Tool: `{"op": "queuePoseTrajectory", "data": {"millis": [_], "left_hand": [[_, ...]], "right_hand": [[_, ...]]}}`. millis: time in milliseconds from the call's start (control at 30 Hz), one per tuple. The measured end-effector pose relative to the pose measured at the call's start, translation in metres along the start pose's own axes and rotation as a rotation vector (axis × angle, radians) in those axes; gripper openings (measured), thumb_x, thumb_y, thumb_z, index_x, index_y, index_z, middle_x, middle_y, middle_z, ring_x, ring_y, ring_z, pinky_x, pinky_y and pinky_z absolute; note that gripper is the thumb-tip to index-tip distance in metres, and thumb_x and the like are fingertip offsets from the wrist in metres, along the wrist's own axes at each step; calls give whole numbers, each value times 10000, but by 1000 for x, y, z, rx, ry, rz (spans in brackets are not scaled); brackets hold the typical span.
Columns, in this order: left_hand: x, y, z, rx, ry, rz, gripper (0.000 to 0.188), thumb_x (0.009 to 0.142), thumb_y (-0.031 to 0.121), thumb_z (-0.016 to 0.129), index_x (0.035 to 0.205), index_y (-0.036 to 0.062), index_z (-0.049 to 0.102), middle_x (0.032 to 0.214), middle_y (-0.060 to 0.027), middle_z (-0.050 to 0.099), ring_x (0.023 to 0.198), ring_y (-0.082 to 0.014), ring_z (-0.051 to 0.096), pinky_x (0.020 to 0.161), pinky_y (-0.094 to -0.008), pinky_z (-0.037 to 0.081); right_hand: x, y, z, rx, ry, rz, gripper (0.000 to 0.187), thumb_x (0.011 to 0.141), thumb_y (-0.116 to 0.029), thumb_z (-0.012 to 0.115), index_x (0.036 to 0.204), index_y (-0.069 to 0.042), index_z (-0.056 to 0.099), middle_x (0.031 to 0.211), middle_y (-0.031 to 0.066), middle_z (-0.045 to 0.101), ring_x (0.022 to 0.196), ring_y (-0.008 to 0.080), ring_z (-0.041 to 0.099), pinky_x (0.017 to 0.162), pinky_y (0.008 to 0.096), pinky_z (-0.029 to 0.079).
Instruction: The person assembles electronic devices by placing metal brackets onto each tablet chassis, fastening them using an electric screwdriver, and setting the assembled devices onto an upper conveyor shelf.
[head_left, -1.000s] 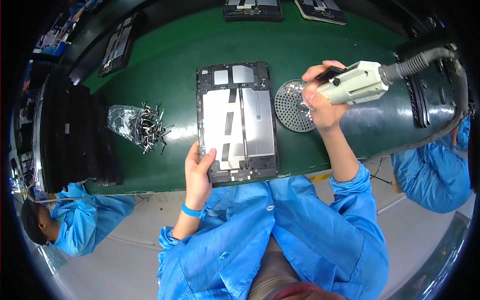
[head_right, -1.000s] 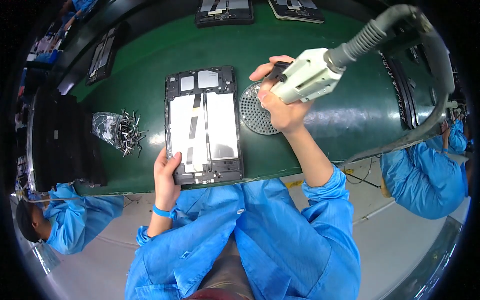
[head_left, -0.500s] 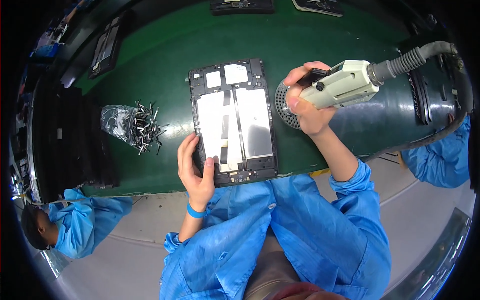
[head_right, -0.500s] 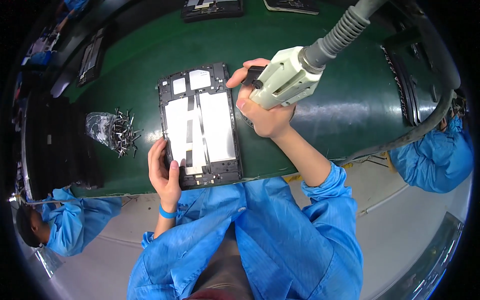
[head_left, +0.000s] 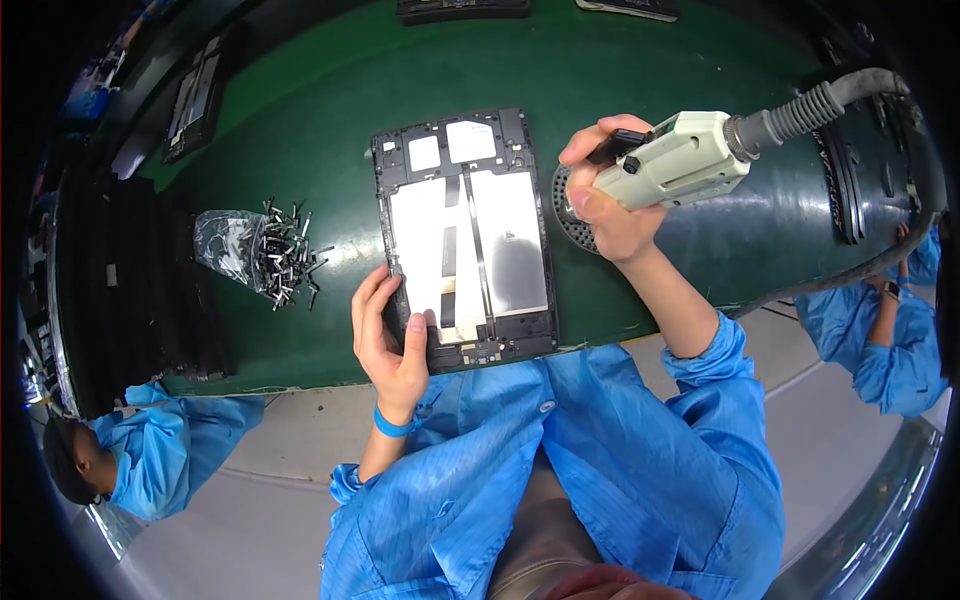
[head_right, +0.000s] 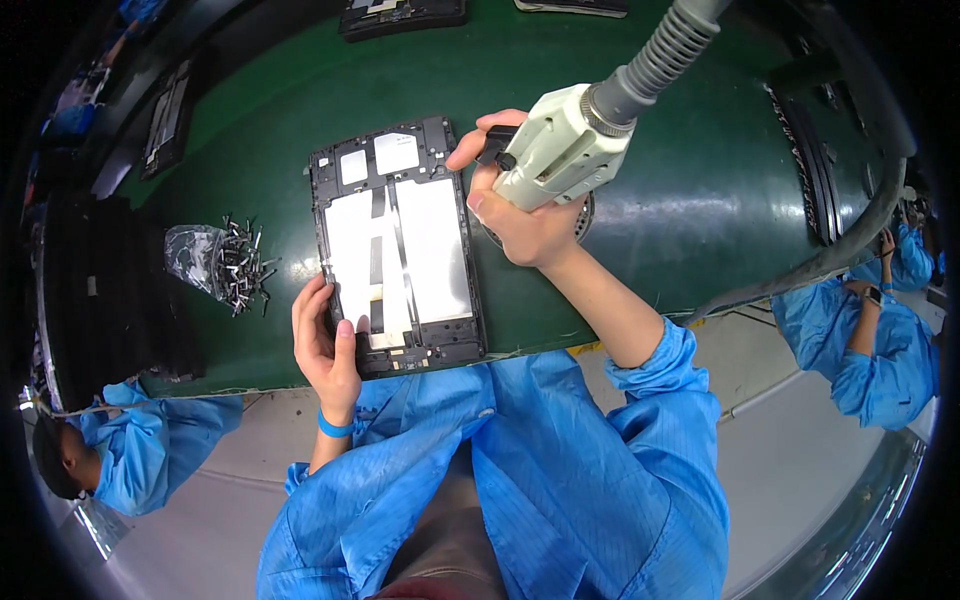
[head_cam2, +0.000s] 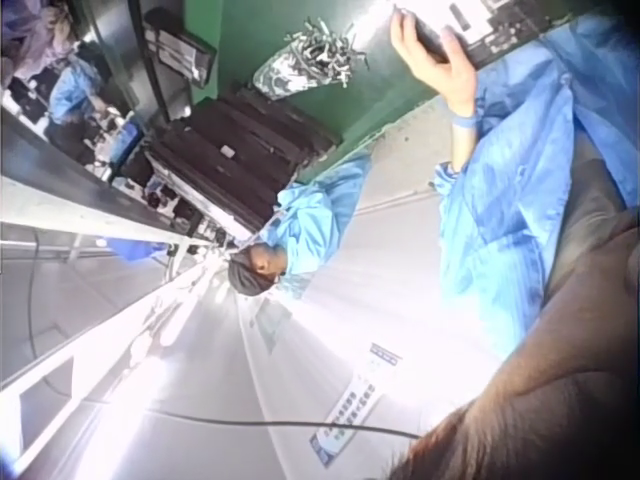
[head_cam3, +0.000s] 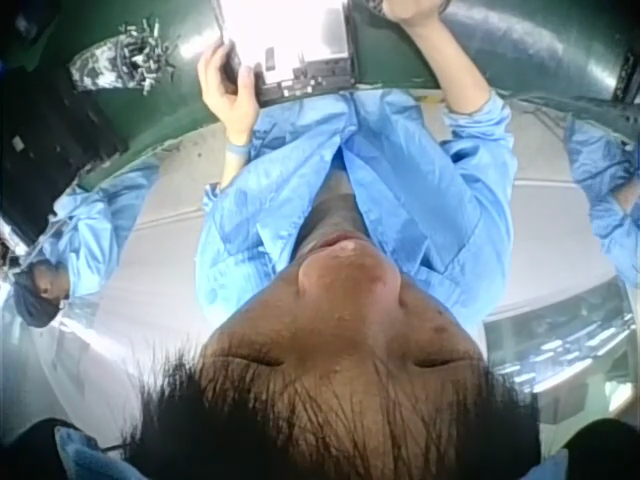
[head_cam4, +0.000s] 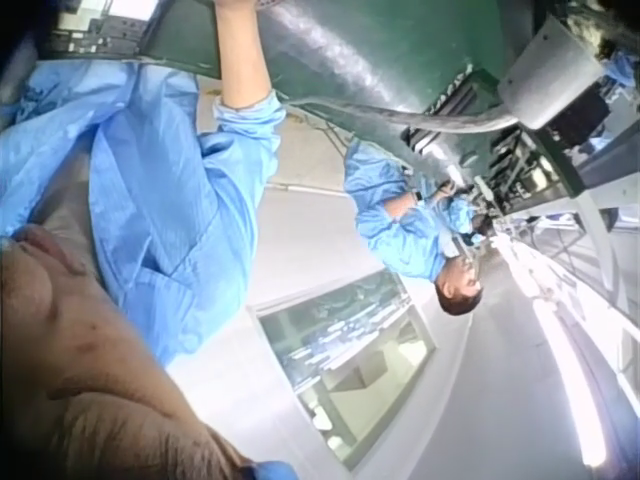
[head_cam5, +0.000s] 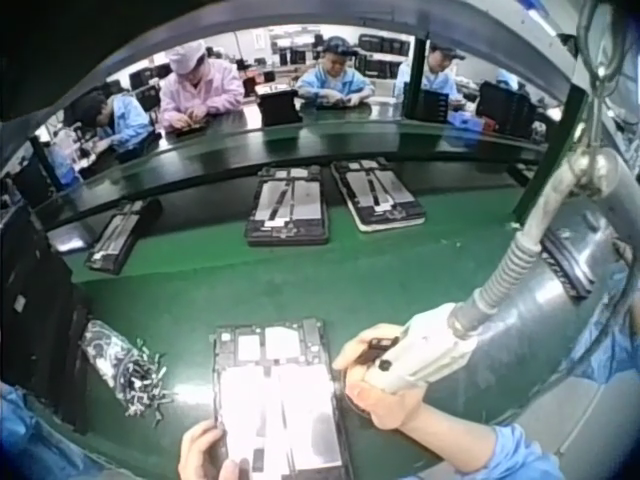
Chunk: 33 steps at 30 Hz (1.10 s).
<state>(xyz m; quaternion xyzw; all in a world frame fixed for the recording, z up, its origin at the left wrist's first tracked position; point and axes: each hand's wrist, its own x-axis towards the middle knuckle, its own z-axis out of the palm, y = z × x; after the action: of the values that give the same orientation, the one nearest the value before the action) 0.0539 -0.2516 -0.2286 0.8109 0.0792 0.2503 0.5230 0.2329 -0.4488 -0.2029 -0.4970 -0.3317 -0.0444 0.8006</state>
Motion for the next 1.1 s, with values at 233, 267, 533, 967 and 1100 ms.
{"op": "queuePoseTrajectory", "data": {"millis": [233,267,533,967,1100], "left_hand": [[0,1,-1,-16,0,-36,356,790,69,577,1121,-58,543,1227,-209,489,1137,-298,481,977,-377,362],[0,1,-1,-16,0,-38,356,788,67,577,1120,-58,544,1227,-210,488,1138,-300,481,977,-377,362],[2,3,-3,-23,-12,-45,357,782,59,581,1120,-52,546,1228,-210,485,1131,-300,485,968,-375,370],[1,2,-2,-7,-77,-42,358,839,43,537,1174,-79,501,1280,-186,421,1179,-269,440,1007,-355,334],[1,3,0,-33,9,-56,350,776,54,595,1111,-43,555,1217,-208,496,1120,-306,497,957,-372,383]], "right_hand": [[0,1,0,11,-30,-12,487,718,77,545,1181,6,413,947,141,599,613,49,487,583,190,418],[1,2,-1,16,-40,-9,487,720,73,547,1184,7,412,944,144,599,611,50,486,582,190,419],[5,-3,2,59,-250,60,473,727,52,550,1180,19,417,869,117,573,630,67,491,588,198,420],[3,-8,7,-112,-24,40,525,753,78,560,1240,8,379,967,133,572,600,37,447,587,201,412],[11,-12,8,-84,19,-28,541,733,85,573,1237,10,391,967,135,572,604,36,448,564,189,397]]}}
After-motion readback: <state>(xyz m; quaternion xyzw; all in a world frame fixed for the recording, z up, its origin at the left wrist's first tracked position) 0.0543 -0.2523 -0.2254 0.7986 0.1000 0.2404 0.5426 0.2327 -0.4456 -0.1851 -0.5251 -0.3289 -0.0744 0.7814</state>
